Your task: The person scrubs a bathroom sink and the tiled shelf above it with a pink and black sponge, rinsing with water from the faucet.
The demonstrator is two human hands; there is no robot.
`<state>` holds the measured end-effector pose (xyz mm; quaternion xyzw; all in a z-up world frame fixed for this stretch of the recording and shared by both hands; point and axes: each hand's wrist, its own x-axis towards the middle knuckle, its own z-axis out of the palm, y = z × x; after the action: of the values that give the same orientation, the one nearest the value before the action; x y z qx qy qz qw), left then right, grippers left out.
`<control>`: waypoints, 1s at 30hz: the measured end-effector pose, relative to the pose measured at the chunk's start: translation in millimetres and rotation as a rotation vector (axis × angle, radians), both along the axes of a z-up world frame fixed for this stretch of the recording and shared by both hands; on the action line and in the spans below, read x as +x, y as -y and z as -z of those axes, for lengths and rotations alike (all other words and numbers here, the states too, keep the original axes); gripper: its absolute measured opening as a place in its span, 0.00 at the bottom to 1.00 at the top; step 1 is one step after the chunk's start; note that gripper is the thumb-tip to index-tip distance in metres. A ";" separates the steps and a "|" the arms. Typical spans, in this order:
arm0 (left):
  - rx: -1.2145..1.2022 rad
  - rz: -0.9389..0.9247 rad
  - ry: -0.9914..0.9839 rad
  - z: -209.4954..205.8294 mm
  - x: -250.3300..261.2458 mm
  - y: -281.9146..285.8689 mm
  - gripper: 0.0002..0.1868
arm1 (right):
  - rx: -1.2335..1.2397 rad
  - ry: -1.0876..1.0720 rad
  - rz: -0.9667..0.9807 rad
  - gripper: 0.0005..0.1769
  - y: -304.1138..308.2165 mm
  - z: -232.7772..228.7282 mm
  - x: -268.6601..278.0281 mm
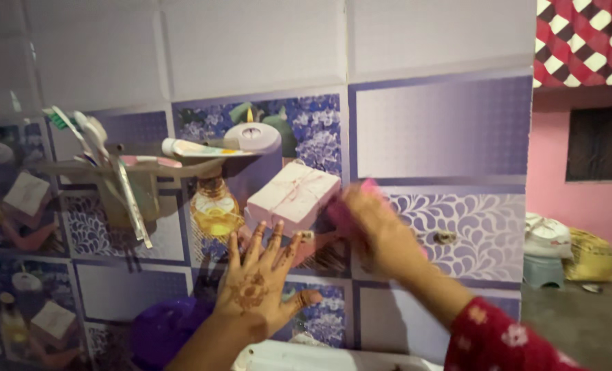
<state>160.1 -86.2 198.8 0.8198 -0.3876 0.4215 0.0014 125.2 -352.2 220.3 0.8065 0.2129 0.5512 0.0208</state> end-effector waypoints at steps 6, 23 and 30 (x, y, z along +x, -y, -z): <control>0.009 0.004 -0.008 1.0 -0.3 -2.0 0.55 | -0.093 -0.004 -0.028 0.28 -23.2 -22.7 3.2; 0.006 0.033 -0.006 2.0 6.8 -3.4 0.57 | -0.369 -0.086 0.022 0.30 99.2 -73.4 -84.7; 0.016 0.023 0.019 4.1 11.0 -3.4 0.58 | 0.285 0.247 0.139 0.27 121.2 50.1 -98.2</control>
<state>171.1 -82.8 194.6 0.8113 -0.4005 0.4259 -0.0041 27.0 -473.4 170.2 0.7404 0.0726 0.6675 -0.0297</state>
